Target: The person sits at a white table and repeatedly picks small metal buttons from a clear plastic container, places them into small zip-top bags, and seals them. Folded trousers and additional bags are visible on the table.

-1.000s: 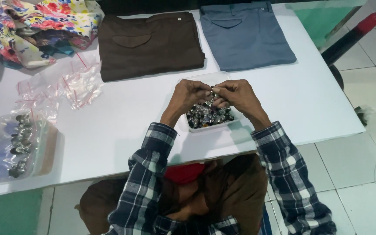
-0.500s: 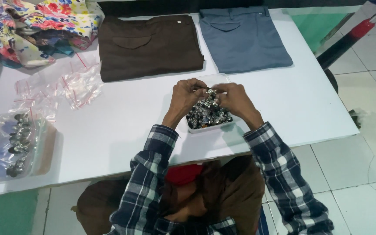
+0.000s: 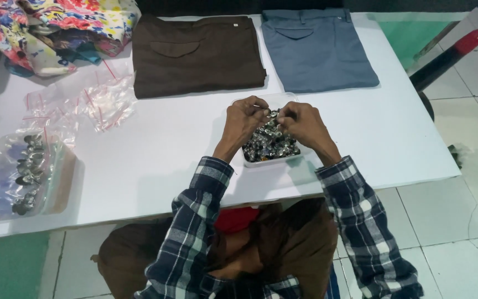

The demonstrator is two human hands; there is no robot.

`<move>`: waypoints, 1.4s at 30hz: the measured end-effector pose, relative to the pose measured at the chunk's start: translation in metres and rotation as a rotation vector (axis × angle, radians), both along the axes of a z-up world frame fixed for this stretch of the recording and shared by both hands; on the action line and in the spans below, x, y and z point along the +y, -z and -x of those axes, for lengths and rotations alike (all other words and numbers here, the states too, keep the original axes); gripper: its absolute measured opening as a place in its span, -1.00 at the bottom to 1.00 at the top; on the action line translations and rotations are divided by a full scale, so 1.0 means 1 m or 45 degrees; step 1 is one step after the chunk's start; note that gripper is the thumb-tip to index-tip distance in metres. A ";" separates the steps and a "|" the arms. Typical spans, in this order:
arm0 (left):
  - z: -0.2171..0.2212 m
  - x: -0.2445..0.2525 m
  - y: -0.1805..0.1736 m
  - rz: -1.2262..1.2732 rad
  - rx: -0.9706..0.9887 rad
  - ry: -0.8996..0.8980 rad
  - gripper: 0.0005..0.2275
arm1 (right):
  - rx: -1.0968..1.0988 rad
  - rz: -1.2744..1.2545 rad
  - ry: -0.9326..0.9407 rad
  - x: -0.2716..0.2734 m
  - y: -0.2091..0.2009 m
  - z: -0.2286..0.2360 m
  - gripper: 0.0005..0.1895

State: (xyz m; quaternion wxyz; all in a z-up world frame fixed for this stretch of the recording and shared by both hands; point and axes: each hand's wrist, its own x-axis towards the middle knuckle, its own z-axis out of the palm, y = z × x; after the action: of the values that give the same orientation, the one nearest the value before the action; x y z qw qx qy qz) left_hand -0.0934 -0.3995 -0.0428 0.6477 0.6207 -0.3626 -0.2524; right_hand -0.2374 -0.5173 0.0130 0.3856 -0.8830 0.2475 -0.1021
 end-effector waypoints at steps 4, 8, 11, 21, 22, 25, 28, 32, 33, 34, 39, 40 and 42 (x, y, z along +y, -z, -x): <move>0.002 0.001 -0.002 -0.025 -0.027 0.029 -0.83 | -0.307 -0.370 0.082 -0.005 0.014 -0.005 -0.86; 0.003 0.001 -0.004 0.006 0.037 0.116 -0.81 | -0.457 -0.561 0.062 -0.007 0.026 -0.006 -0.84; 0.001 0.002 -0.006 -0.013 0.006 0.123 -0.80 | -0.488 -0.557 0.082 -0.005 0.026 -0.007 -0.84; 0.010 0.037 -0.036 0.223 -0.323 -0.046 -0.81 | -0.451 -0.107 0.089 0.040 -0.014 -0.010 -0.83; 0.009 0.050 -0.044 0.218 -0.324 -0.062 -0.81 | -0.450 -0.113 0.074 0.052 -0.022 -0.013 -0.83; 0.005 0.088 -0.064 0.326 -0.411 -0.148 -0.84 | -0.568 -0.167 0.018 0.089 -0.041 -0.026 -0.83; -0.003 0.128 -0.065 0.289 -0.427 -0.254 -0.84 | -0.616 -0.129 0.003 0.127 -0.039 -0.047 -0.84; -0.026 0.164 -0.031 0.212 -0.216 -0.364 -0.87 | -0.620 0.058 -0.064 0.160 0.001 -0.079 -0.86; -0.032 0.171 -0.021 0.149 -0.181 -0.403 -0.88 | -0.588 0.160 -0.074 0.165 0.015 -0.086 -0.86; -0.034 0.175 -0.012 0.153 -0.180 -0.409 -0.88 | -0.587 0.162 -0.081 0.170 0.028 -0.087 -0.86; -0.048 0.174 0.035 -0.312 -0.376 -0.482 -0.87 | -0.274 0.278 0.072 0.158 0.114 -0.095 -0.87; -0.046 0.176 0.033 -0.307 -0.374 -0.482 -0.87 | -0.272 0.283 0.072 0.158 0.118 -0.094 -0.87; -0.040 0.177 0.030 -0.456 -0.563 -0.460 -0.88 | -0.350 0.308 0.057 0.155 0.125 -0.090 -0.84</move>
State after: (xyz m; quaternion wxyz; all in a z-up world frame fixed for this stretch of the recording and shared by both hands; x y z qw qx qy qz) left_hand -0.0530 -0.2226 -0.0732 0.4685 0.8185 -0.3283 -0.0523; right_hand -0.1470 -0.3621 -0.1123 0.3046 -0.8948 0.1980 -0.2594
